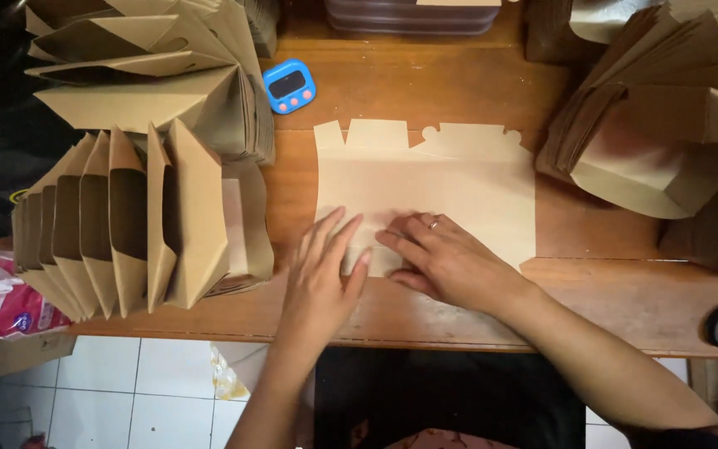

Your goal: The person folds a flat brown paperboard into a small box by hand, creasing edges and tucking flaps to form the sides and base. The finished box is placed with other completed boxes on the table.

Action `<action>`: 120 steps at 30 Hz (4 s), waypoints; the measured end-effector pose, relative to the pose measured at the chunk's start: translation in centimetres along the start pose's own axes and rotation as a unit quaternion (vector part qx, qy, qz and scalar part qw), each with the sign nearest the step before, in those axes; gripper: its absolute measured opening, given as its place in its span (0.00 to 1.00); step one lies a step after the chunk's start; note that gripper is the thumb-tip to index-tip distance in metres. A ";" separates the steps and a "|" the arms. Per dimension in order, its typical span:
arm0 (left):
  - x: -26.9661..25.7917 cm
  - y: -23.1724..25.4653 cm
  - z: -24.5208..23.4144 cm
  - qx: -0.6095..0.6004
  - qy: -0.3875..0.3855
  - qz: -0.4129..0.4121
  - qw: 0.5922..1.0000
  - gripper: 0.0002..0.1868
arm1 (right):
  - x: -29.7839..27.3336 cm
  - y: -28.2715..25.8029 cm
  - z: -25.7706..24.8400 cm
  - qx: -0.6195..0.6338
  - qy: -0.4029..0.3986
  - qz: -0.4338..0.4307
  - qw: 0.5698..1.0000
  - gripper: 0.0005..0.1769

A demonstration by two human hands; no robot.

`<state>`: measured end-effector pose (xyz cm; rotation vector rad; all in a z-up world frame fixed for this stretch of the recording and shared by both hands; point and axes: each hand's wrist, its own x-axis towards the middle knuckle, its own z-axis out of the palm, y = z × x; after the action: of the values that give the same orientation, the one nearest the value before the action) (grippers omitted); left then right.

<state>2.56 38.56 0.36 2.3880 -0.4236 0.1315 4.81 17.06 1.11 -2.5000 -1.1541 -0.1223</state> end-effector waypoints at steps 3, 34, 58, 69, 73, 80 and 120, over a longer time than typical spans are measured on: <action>-0.7 0.1 -1.6 -0.042 -0.090 0.032 0.995 0.32 | -0.2 -0.2 0.1 -0.011 -0.008 0.002 1.000 0.32; -1.7 -2.8 0.8 0.090 0.099 0.198 0.971 0.15 | -0.9 -0.2 2.6 -0.060 0.107 -0.061 0.991 0.14; 1.0 -2.2 0.2 -0.002 -0.014 0.007 1.000 0.16 | 1.0 0.4 3.4 0.055 -0.001 0.165 0.985 0.12; -0.8 -1.0 2.7 0.119 0.094 0.063 0.986 0.14 | 3.2 2.5 -0.4 -0.096 -0.177 0.258 0.945 0.46; -1.6 -1.0 3.4 0.130 0.124 0.072 0.981 0.16 | 2.4 2.5 0.0 -0.106 -0.081 0.158 0.978 0.41; -1.3 -1.4 2.4 0.038 0.079 0.062 0.994 0.20 | 1.5 2.6 0.9 -0.039 -0.034 0.075 0.996 0.32; 4.0 -2.2 5.6 0.199 0.100 0.057 0.973 0.26 | 8.0 7.5 -0.5 -0.049 -0.183 0.272 0.944 0.38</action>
<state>6.98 35.40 -4.38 2.7042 -0.4728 0.5509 15.72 18.18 1.11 -2.9083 -0.5374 0.4628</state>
